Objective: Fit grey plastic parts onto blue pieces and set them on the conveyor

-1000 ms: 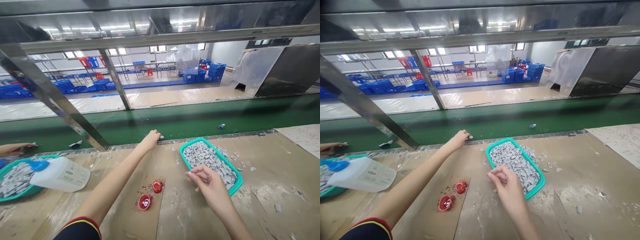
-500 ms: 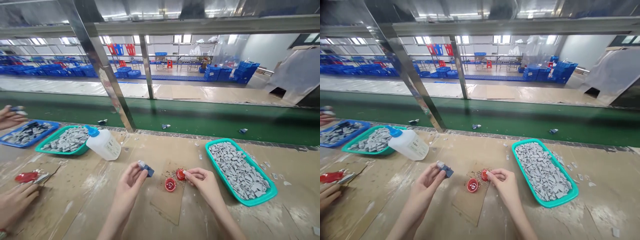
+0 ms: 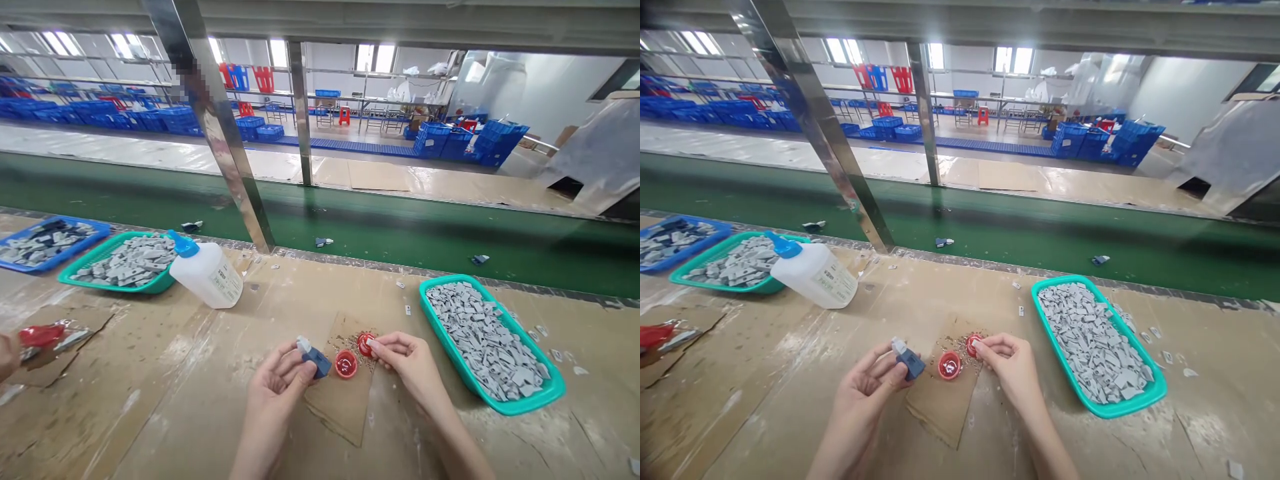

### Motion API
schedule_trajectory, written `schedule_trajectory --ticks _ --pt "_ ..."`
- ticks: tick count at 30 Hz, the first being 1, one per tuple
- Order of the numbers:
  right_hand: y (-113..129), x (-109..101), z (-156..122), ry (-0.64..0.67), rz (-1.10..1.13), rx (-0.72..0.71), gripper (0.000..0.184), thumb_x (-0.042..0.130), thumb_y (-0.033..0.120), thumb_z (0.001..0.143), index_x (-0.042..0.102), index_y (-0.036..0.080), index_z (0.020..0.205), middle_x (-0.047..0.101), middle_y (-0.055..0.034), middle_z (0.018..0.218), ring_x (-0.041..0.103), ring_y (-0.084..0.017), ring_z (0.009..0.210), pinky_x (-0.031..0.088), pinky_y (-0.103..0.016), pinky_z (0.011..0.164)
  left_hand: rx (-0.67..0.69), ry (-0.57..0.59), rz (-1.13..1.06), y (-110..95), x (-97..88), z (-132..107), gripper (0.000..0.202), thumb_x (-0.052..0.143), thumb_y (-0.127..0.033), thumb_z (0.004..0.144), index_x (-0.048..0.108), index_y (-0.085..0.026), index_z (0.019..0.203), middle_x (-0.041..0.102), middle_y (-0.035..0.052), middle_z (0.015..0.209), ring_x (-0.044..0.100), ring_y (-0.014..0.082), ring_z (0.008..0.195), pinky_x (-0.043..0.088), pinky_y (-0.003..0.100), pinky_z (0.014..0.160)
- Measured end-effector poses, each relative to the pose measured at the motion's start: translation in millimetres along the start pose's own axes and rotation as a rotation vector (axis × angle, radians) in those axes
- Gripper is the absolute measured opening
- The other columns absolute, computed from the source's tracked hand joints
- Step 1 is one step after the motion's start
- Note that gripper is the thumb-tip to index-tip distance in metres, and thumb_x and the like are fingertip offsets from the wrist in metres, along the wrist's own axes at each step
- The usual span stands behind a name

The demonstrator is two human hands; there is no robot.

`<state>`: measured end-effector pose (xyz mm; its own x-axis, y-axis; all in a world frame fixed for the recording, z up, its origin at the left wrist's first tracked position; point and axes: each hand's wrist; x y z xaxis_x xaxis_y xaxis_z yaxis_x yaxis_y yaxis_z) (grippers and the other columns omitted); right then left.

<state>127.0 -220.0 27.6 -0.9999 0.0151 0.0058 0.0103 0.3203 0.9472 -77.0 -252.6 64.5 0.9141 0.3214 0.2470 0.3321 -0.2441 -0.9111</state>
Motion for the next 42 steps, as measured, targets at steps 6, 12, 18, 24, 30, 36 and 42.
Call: schedule_trajectory --ticks 6,12,18,24,30,36,42 --pt "14.2 -4.9 -9.5 0.028 0.108 0.071 0.029 0.074 0.042 0.068 0.069 0.014 0.075 0.068 -0.0053 0.068 0.047 -0.01 0.056 0.034 -0.022 0.053 0.03 0.039 -0.014 12.8 18.0 -0.2 0.041 0.08 -0.029 0.058 0.064 -0.015 0.093 0.073 0.01 0.087 0.069 0.0236 0.083 0.056 0.028 0.072" --pt "37.2 -9.7 -34.8 0.119 0.326 0.121 0.021 0.076 0.035 0.067 0.067 0.017 0.072 0.064 -0.0012 0.062 0.042 -0.008 0.053 0.031 -0.02 0.051 0.08 0.105 0.009 17.6 39.7 -8.8 0.03 0.077 -0.026 0.061 0.064 -0.017 0.086 0.073 0.0093 0.087 0.069 0.0241 0.083 0.056 0.031 0.076" --pt "45.3 -6.0 -45.3 0.186 0.299 0.107 0.022 0.075 0.036 0.069 0.065 0.016 0.069 0.064 -0.0015 0.061 0.043 -0.009 0.053 0.03 -0.02 0.05 0.116 0.122 0.025 15.9 52.2 -16.4 0.027 0.077 -0.022 0.06 0.065 -0.017 0.084 0.073 0.0078 0.084 0.069 0.0229 0.08 0.057 0.029 0.074" --pt "46.7 -3.8 -45.6 0.217 0.214 0.105 0.026 0.074 0.04 0.068 0.065 0.016 0.069 0.065 -0.002 0.062 0.047 -0.01 0.055 0.031 -0.021 0.051 0.138 0.063 0.02 10.4 60.0 -27.7 0.022 0.074 -0.02 0.062 0.065 -0.018 0.082 0.073 0.0065 0.082 0.069 0.0221 0.08 0.056 0.029 0.073" --pt "38.6 -4.1 -42.9 0.282 0.166 0.101 0.029 0.072 0.041 0.07 0.058 0.016 0.072 0.064 -0.0014 0.063 0.048 -0.01 0.055 0.031 -0.019 0.046 0.172 0.066 0.091 19.5 51.2 -26.2 0.02 0.075 -0.019 0.062 0.07 -0.021 0.081 0.074 0.0053 0.085 0.07 0.0223 0.078 0.058 0.029 0.07" --pt "37.0 -3.7 -40.8 0.37 0.079 0.131 0.033 0.067 0.045 0.074 0.045 0.021 0.083 0.062 0.0019 0.062 0.052 -0.011 0.057 0.031 -0.017 0.043 0.259 0.176 0.205 20.1 46.5 -20.8 0.018 0.073 -0.019 0.065 0.075 -0.025 0.082 0.074 0.0046 0.088 0.07 0.0241 0.077 0.059 0.033 0.07" --pt "53.0 -9.1 -36.2 0.308 -0.07 -0.042 0.024 0.059 0.044 0.08 0.052 0.021 0.086 0.062 0.0005 0.073 0.056 -0.014 0.069 0.036 -0.02 0.05 0.103 0.363 0.148 6.9 58.8 -7.6 0.036 0.074 -0.022 0.065 0.071 -0.022 0.101 0.072 0.0079 0.101 0.067 0.028 0.094 0.057 0.036 0.079"
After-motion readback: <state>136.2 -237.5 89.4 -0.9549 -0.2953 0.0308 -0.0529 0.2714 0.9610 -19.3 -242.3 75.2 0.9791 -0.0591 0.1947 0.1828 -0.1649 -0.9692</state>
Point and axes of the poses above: each hand's wrist, its own z-axis towards the middle knuckle, its own x-axis out of the palm, y = z × x
